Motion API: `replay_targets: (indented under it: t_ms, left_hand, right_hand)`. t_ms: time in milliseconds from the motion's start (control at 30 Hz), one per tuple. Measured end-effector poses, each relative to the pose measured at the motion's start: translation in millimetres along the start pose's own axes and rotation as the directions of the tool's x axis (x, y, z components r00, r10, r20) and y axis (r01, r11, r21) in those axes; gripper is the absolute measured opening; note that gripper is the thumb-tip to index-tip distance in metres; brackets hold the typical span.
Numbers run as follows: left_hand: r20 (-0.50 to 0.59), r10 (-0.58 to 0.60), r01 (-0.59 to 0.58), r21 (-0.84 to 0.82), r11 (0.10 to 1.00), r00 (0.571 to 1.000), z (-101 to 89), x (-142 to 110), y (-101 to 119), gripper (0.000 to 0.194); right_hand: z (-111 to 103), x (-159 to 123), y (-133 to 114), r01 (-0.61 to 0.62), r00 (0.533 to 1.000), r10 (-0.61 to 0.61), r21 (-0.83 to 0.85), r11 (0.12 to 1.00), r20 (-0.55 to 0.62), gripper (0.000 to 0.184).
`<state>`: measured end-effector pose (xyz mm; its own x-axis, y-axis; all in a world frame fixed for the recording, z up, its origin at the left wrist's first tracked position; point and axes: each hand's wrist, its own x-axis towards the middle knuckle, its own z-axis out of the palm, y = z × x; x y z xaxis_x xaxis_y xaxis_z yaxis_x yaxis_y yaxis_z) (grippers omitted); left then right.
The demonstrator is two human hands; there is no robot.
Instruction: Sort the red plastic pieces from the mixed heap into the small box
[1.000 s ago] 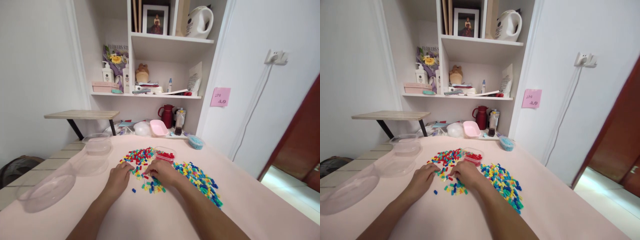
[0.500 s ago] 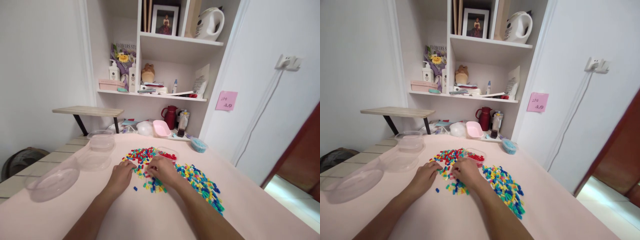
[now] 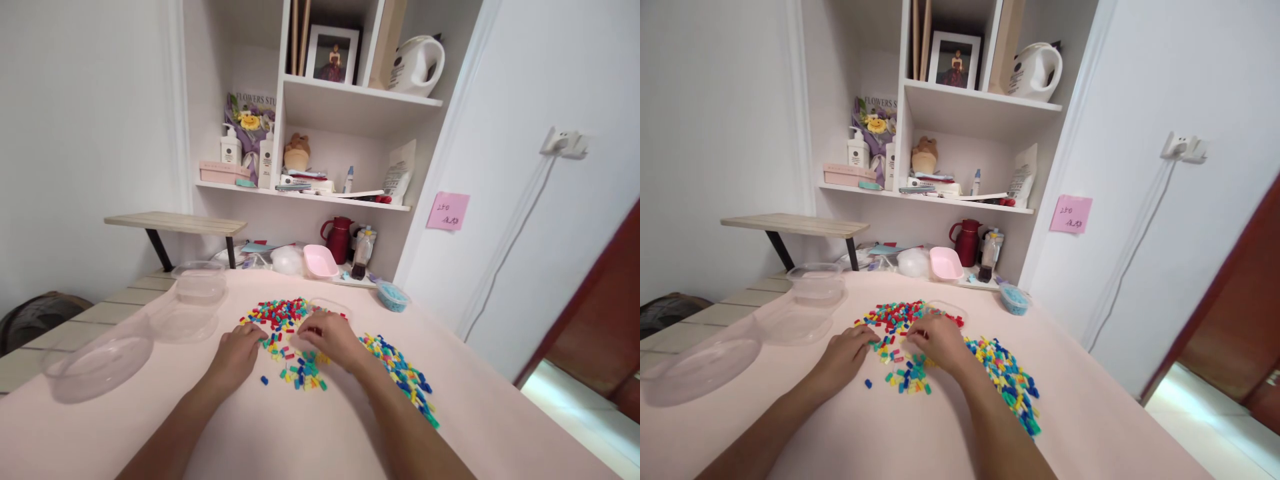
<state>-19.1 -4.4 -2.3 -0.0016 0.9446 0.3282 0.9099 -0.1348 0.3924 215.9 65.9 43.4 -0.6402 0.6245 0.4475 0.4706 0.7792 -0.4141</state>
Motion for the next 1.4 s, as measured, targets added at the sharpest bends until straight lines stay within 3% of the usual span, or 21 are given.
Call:
replay_targets:
  t_ms: [100, 600, 700, 800, 967, 1067, 1133, 1200, 1267, 1333, 1400]
  left_hand:
    - [0.003, 0.003, -0.003, 0.007, 1.000, 1.000, 0.9, 0, -1, 0.038]
    - [0.033, 0.006, -0.007, 0.021, 1.000, 0.999, -2.0, -3, 5, 0.036]
    - [0.024, 0.003, -0.003, 0.008, 1.000, 1.000, -3.5, -3, 7, 0.035]
    - [-0.004, 0.004, -0.004, -0.025, 1.000, 1.000, -3.9, -4, 7, 0.036]
    - [-0.043, 0.000, -0.003, -0.053, 0.999, 0.999, -1.2, -5, 6, 0.038]
    - [-0.048, -0.003, 0.000, -0.060, 0.998, 0.999, 0.8, -4, 4, 0.039]
    - [-0.033, -0.010, 0.008, -0.062, 0.998, 0.999, 1.6, -4, 4, 0.040]
    - [-0.008, 0.001, -0.002, -0.063, 0.998, 1.000, 2.2, -3, 3, 0.042]
    - [0.019, 0.027, -0.026, -0.059, 0.998, 0.999, 2.5, -3, 4, 0.044]
    - [0.035, 0.054, -0.053, -0.043, 0.998, 0.998, 2.4, -3, 4, 0.046]
    - [0.037, 0.068, -0.067, -0.020, 0.998, 0.997, 1.9, -4, 6, 0.045]
  right_hand:
    - [8, 0, -11, -0.012, 0.995, 0.019, -0.064, 0.998, 0.102, 0.010]
    - [26, 0, -16, -0.047, 0.970, 0.088, -0.180, 0.983, 0.225, 0.009]
    - [16, 0, -12, -0.049, 0.991, 0.066, -0.139, 0.989, 0.117, 0.008]
    - [-1, 0, 0, -0.066, 0.993, 0.058, -0.080, 0.995, -0.100, 0.010]
    - [-23, -3, 28, -0.213, 0.891, 0.168, -0.062, 0.975, -0.422, 0.020]
    - [-27, -5, 39, -0.287, 0.838, 0.214, -0.071, 0.955, -0.503, 0.024]
    - [-26, -5, 38, -0.278, 0.828, 0.209, -0.057, 0.959, -0.520, 0.030]
    - [-20, -4, 31, -0.220, 0.852, 0.178, -0.028, 0.975, -0.493, 0.034]
    - [-10, -1, 18, -0.124, 0.913, 0.113, -0.002, 0.992, -0.393, 0.031]
    - [4, 0, 3, -0.013, 0.977, 0.014, 0.003, 1.000, -0.212, 0.024]
    - [19, 0, -8, 0.052, 0.998, -0.052, -0.016, 0.999, -0.018, 0.023]
